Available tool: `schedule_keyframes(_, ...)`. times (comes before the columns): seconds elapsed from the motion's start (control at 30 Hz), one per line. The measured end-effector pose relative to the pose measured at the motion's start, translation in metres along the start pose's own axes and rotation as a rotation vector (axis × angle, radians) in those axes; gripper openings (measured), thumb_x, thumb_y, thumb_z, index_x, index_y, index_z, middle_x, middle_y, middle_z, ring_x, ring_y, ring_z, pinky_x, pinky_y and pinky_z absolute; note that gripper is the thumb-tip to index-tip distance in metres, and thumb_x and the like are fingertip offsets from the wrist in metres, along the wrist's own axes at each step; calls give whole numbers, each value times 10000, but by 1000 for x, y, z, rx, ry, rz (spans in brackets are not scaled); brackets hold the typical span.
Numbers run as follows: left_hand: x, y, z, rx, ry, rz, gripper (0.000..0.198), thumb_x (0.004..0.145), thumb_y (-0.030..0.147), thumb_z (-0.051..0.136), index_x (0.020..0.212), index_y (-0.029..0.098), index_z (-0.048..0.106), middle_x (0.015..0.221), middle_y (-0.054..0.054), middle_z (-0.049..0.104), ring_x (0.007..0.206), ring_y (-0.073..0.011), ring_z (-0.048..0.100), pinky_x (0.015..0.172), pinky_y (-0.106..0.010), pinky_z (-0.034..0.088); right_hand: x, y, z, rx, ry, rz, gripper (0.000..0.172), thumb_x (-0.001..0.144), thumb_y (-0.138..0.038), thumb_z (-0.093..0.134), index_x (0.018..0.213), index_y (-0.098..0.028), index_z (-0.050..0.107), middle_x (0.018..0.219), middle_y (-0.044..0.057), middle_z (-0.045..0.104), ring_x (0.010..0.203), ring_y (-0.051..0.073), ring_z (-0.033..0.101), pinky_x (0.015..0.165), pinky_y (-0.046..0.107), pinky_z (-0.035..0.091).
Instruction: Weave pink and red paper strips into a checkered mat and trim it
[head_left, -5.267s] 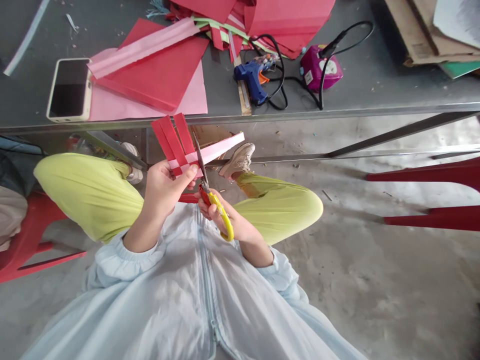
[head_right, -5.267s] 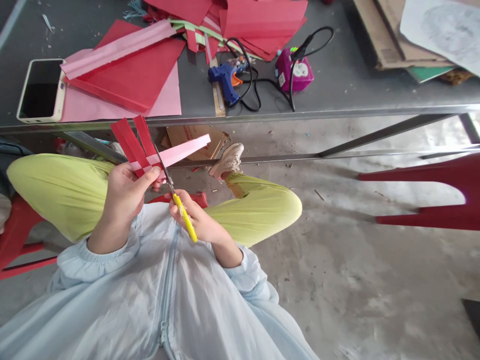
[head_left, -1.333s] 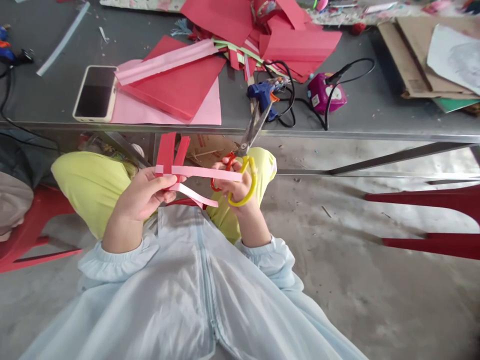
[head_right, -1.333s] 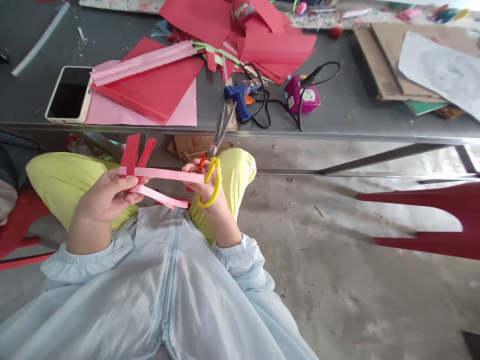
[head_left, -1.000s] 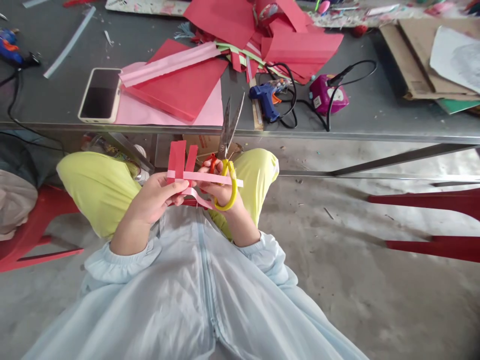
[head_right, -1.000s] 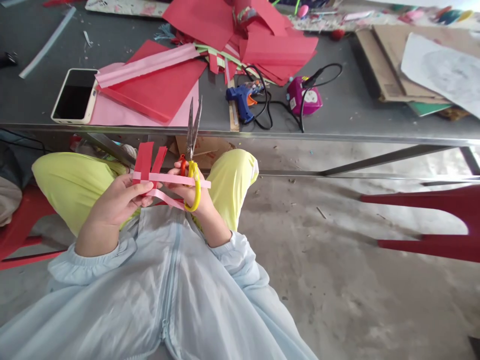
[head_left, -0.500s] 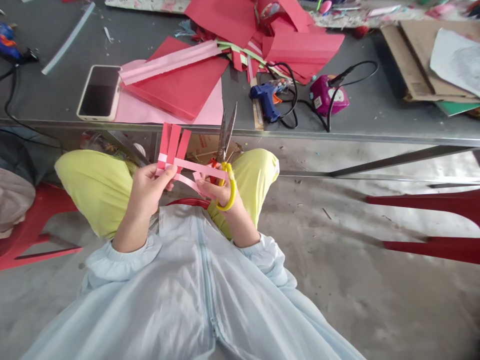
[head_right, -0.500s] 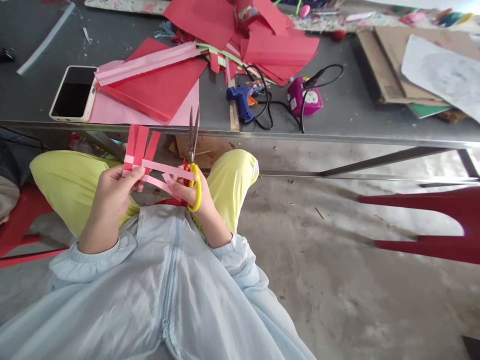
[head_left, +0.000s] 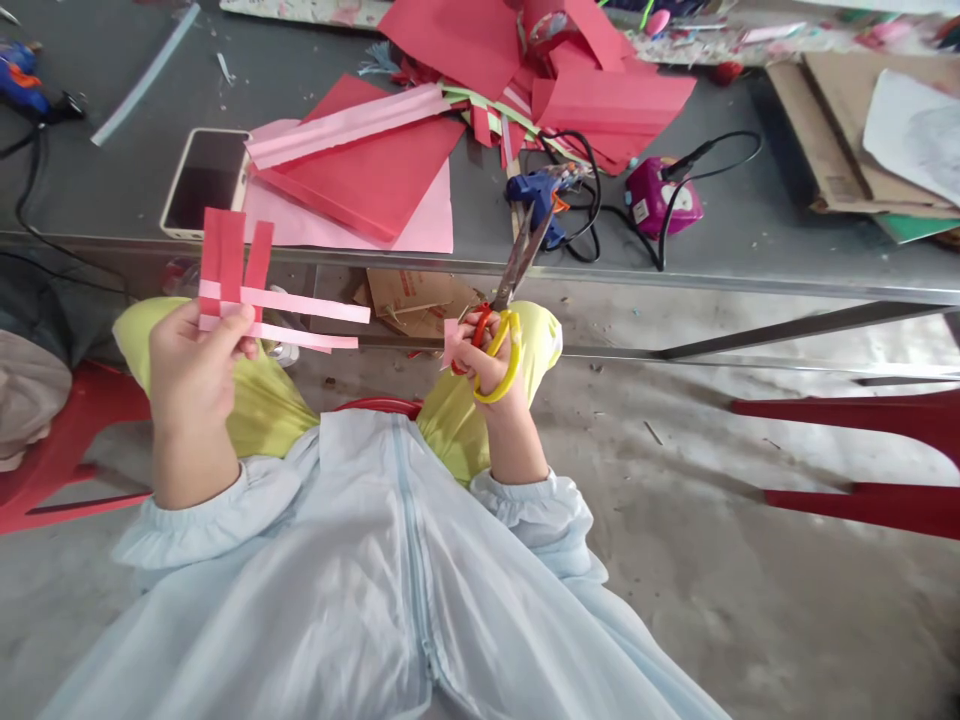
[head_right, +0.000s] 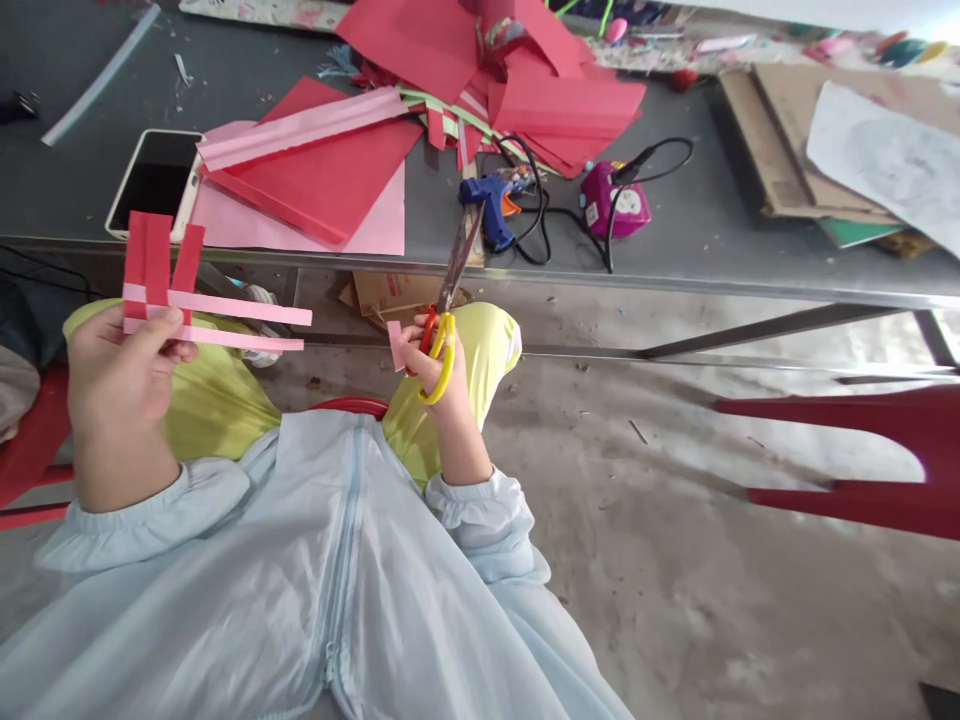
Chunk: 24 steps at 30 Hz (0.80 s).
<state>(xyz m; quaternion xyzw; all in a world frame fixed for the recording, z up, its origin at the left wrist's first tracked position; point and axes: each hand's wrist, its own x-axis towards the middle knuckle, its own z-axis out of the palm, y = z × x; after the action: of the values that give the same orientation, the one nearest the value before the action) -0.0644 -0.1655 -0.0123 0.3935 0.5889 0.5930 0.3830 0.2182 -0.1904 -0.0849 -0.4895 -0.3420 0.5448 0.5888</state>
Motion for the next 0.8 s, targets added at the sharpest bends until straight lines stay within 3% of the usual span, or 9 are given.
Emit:
schedule_keyframes(0.23,-4,12,-14,172,5,-6,88,610,111,708,630,162,640,528,60,594,469,-61,496,481,-221,382,6,-18,-3,2,41,-63,392,623,-248,755,932,-241,513,700,-63,575,504,64,461,489,234,364)
schedule_keyframes(0.47,10,26,-5,141,-173,-64,129,595,198,766,639,166,649,547,45,588,491,-71,495,494,-229,384,38,-50,17,9,23,-187,430,587,-266,764,935,-249,512,711,-65,579,499,64,487,474,238,397)
schedule_keyframes(0.6,40,44,11,146,-279,-55,161,578,230,790,663,165,669,569,39,594,493,-66,487,480,-218,374,73,-69,36,6,44,-285,421,584,-290,743,912,-256,481,697,-63,557,491,73,489,448,246,357)
schedule_keyframes(0.8,116,71,43,292,-474,41,166,618,251,782,662,159,652,552,35,584,491,-72,485,459,-206,349,138,-91,68,-57,-4,-363,432,589,-259,718,908,-259,426,674,-78,516,480,69,468,464,255,348)
